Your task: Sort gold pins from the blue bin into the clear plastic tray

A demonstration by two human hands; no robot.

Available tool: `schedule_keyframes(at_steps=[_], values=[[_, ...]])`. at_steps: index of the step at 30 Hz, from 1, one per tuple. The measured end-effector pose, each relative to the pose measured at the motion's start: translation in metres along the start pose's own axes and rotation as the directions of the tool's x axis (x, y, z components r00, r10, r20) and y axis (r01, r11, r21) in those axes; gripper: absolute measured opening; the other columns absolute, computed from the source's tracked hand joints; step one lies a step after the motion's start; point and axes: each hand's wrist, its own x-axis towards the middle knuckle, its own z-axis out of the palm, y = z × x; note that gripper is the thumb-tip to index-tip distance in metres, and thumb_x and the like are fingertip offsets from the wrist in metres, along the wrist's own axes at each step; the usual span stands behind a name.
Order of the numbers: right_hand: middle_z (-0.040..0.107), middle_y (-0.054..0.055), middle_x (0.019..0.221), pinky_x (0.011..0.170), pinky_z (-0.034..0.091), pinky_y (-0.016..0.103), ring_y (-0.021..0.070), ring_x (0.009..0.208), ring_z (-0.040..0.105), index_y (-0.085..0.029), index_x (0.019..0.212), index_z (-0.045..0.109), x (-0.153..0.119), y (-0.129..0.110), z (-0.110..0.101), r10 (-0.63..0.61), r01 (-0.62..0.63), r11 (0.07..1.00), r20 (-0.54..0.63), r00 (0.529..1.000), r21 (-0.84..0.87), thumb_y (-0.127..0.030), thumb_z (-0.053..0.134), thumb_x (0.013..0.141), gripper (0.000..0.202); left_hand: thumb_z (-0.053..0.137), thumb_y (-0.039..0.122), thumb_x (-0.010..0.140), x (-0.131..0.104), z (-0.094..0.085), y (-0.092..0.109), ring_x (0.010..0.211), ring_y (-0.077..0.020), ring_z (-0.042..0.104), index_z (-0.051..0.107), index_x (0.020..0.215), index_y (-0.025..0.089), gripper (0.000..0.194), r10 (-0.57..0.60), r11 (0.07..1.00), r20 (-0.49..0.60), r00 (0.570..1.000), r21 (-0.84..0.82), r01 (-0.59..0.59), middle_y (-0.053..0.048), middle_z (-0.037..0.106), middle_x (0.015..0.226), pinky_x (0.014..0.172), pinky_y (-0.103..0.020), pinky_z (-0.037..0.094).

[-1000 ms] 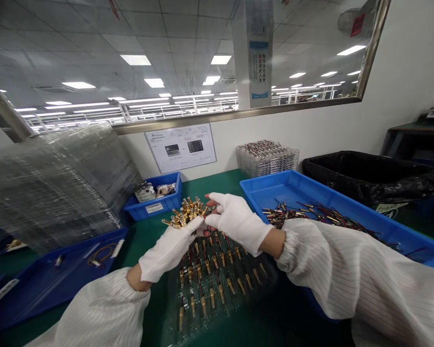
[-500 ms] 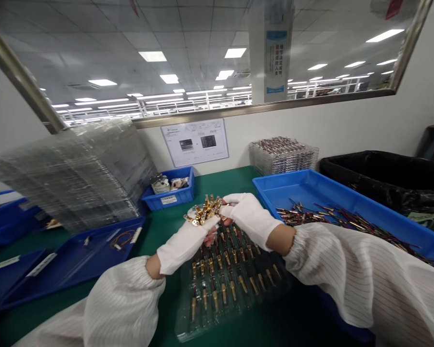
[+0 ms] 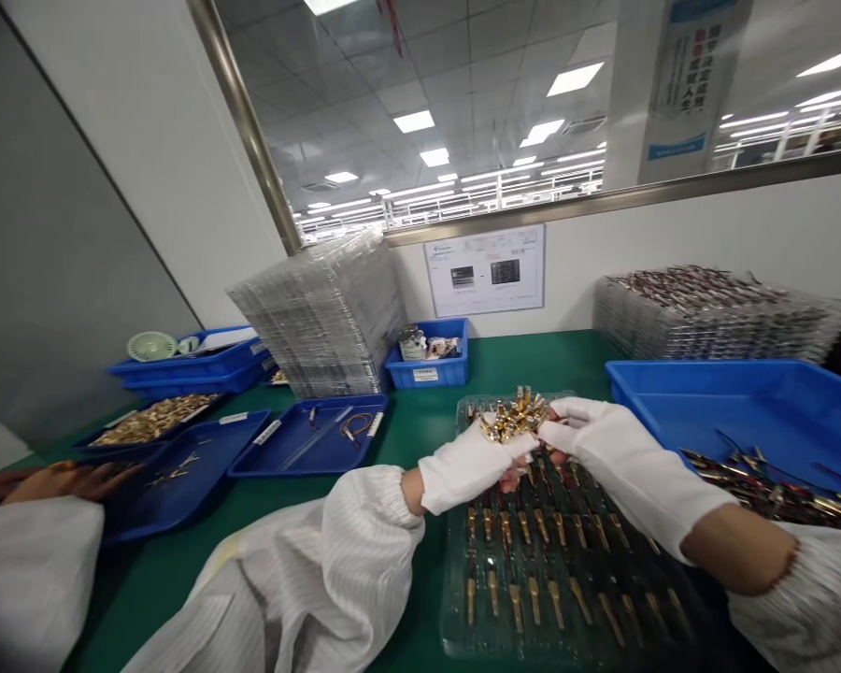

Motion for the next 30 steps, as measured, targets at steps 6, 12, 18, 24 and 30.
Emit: schedule_keyframes(at_steps=[6, 12, 18, 24, 30], values=[[0.057, 0.002, 0.072, 0.052, 0.04, 0.021, 0.0108, 0.058, 0.05, -0.016, 0.077, 0.053, 0.0, -0.003, 0.004, -0.05, 0.049, 0.998, 0.036, 0.998, 0.036, -0.022, 0.057, 0.058, 0.02, 0.052, 0.041, 0.067, 0.005, -0.004, -0.007, 0.037, -0.0039, 0.033, 0.046, 0.101, 0.018, 0.042, -0.02, 0.999, 0.002, 1.0, -0.027, 0.02, 0.005, 0.041, 0.053, 0.034, -0.02, 0.031], [0.052, -0.001, 0.062, 0.048, 0.037, 0.02, 0.0075, 0.048, 0.047, -0.015, 0.062, 0.052, 0.001, -0.004, 0.003, -0.046, 0.044, 0.997, 0.025, 0.999, 0.067, -0.017, 0.054, 0.056, 0.007, 0.055, 0.037, 0.065, 0.007, 0.0, -0.005, 0.034, -0.0031, 0.029, 0.046, 0.089, 0.017, 0.033, -0.063, 0.989, -0.009, 0.998, -0.132, 0.062, 0.009, 0.034, 0.044, 0.033, -0.019, 0.03], [0.05, -0.003, 0.054, 0.045, 0.035, 0.019, 0.0071, 0.045, 0.046, -0.014, 0.069, 0.052, 0.002, -0.016, -0.013, -0.08, 0.081, 0.996, -0.029, 0.996, 0.034, -0.019, 0.055, 0.058, 0.012, 0.056, 0.033, 0.066, 0.005, -0.001, 0.01, 0.032, -0.0025, 0.028, 0.041, 0.066, 0.017, 0.022, -0.099, 0.973, -0.036, 0.994, -0.214, 0.089, 0.01, 0.03, 0.042, 0.033, -0.018, 0.027], [0.058, 0.001, 0.062, 0.053, 0.04, 0.023, 0.0117, 0.054, 0.052, -0.015, 0.075, 0.056, 0.003, -0.022, -0.032, -0.367, 0.246, 0.85, -0.188, 0.911, -0.466, -0.026, 0.049, 0.068, 0.015, 0.051, 0.034, 0.07, 0.012, -0.021, 0.015, 0.033, -0.0022, 0.026, 0.045, 0.066, 0.015, 0.021, -0.055, 0.97, -0.176, 0.983, -0.245, 0.011, 0.009, 0.028, 0.043, 0.034, -0.018, 0.028], [0.059, 0.006, 0.08, 0.068, 0.041, 0.029, 0.0166, 0.078, 0.052, -0.017, 0.076, 0.055, -0.041, 0.007, 0.026, -0.534, 0.697, 0.263, 0.501, 0.681, -0.667, -0.019, 0.039, 0.075, 0.015, 0.05, 0.035, 0.071, 0.014, -0.029, 0.016, 0.034, -0.0023, 0.025, 0.045, 0.067, 0.015, 0.02, -0.022, 0.948, -0.227, 0.974, -0.313, -0.052, 0.009, 0.027, 0.044, 0.035, -0.018, 0.028]])
